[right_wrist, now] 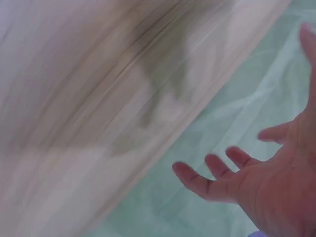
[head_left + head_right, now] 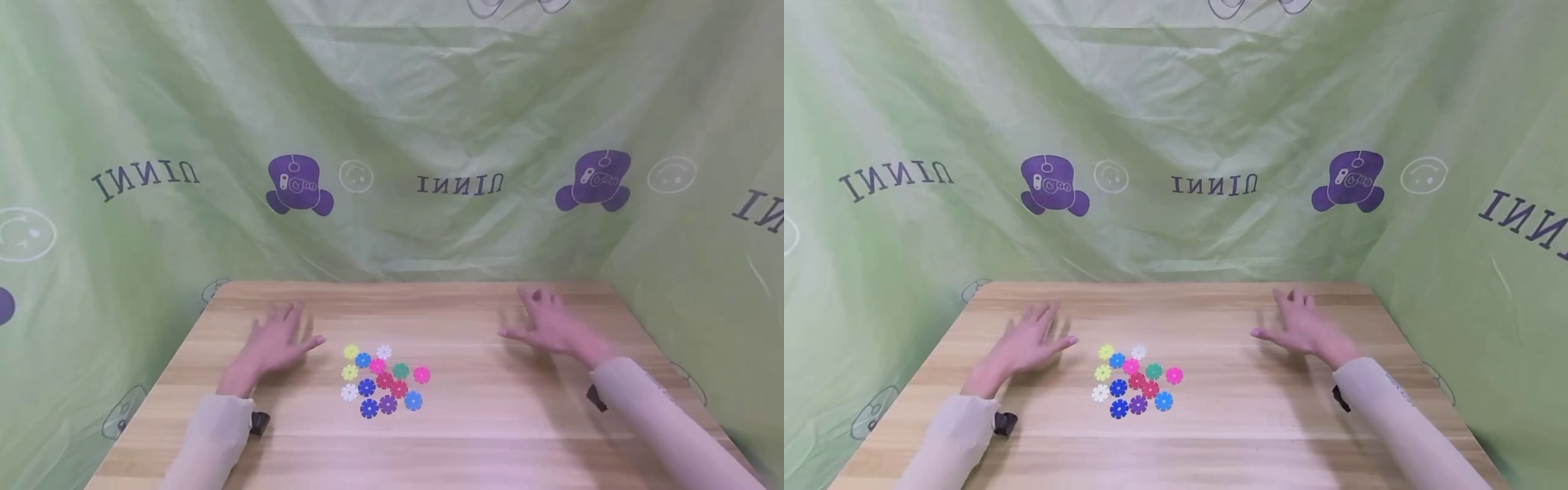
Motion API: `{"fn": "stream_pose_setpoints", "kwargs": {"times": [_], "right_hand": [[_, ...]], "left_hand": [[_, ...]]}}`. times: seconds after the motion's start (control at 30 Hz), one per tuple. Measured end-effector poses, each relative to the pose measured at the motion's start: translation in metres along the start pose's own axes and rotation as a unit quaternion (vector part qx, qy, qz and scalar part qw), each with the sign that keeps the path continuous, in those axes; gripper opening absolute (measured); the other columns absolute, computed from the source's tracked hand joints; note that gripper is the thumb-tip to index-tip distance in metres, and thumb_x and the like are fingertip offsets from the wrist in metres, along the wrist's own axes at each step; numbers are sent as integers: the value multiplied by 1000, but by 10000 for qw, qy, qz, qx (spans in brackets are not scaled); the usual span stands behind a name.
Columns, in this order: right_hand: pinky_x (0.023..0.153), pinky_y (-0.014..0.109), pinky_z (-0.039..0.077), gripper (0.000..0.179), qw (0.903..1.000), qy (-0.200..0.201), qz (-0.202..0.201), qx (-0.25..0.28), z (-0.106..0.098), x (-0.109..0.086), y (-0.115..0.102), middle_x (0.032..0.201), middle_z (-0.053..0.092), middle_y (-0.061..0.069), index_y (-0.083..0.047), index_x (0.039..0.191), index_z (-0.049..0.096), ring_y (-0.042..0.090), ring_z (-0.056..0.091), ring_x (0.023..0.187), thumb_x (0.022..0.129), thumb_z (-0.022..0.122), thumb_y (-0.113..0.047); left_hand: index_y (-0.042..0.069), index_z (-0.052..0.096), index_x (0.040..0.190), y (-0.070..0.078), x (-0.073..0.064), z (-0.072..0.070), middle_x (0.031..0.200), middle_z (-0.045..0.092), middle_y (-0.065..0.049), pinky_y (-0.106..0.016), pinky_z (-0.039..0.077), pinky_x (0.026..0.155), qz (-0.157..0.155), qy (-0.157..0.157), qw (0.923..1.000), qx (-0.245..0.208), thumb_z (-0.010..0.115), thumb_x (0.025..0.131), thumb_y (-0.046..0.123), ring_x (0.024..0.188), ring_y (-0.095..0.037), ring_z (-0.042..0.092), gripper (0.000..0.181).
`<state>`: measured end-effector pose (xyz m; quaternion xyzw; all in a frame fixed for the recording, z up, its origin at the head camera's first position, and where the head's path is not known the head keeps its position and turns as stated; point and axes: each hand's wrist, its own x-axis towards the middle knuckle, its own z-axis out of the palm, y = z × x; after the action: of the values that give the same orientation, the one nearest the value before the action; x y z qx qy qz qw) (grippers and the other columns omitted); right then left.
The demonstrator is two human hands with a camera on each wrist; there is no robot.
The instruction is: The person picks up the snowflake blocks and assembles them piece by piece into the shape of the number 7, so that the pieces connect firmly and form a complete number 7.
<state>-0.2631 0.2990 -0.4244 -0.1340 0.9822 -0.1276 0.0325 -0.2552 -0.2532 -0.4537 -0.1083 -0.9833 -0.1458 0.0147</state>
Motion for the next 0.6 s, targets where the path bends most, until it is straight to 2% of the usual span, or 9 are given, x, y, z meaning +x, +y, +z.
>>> {"fn": "stream_pose_setpoints", "kwargs": {"times": [0.13, 0.2, 0.3, 0.37, 0.5, 0.6], "right_hand": [[110, 79, 38, 96, 9988, -70, -184, 441, 1, -3, -16, 156, 34, 47, 7, 156, 38, 66, 39, 141, 98, 59, -67], [110, 73, 44, 85, 9974, -112, -303, 641, 4, -3, -25, 154, 41, 44, 8, 151, 46, 61, 49, 136, 100, 62, -59], [97, 60, 58, 70, 9939, -65, -651, 892, 9, -2, -40, 138, 59, 37, 10, 140, 56, 48, 67, 117, 99, 70, -45], [88, 51, 63, 63, 9902, -92, -846, 1110, 13, 0, -49, 127, 68, 31, 11, 135, 60, 37, 72, 105, 97, 74, -37], [83, 41, 63, 55, 9833, -175, -1098, 1441, 22, 2, -65, 114, 73, 25, 12, 129, 63, 28, 73, 96, 94, 78, -28], [80, 34, 62, 50, 9801, -249, -1139, 1608, 29, 4, -76, 109, 74, 18, 10, 127, 65, 21, 71, 93, 94, 79, -24]], "left_hand": [[-2, 42, 156, 12, -2, 2, 159, 45, -32, -71, 35, 120, 227, -4, 9961, -858, 61, 104, 50, 146, -55, 43, 76], [-3, 49, 151, 17, -2, 5, 153, 53, -31, -67, 41, 118, 318, -46, 9933, -1107, 62, 104, 44, 141, -52, 51, 67], [-1, 56, 146, 23, -1, 8, 141, 64, -26, -62, 51, 111, 433, -105, 9890, -1408, 65, 104, 37, 130, -45, 62, 57], [0, 58, 143, 27, 0, 12, 132, 69, -22, -57, 56, 105, 489, -182, 9855, -1615, 66, 103, 33, 121, -38, 67, 53], [0, 60, 140, 33, 1, 17, 116, 73, -14, -47, 61, 95, 554, -334, 9798, -1892, 70, 100, 28, 103, -24, 70, 49], [0, 61, 138, 36, 2, 21, 111, 72, -9, -42, 60, 92, 523, -399, 9777, -1992, 73, 99, 26, 98, -17, 67, 49]]}}
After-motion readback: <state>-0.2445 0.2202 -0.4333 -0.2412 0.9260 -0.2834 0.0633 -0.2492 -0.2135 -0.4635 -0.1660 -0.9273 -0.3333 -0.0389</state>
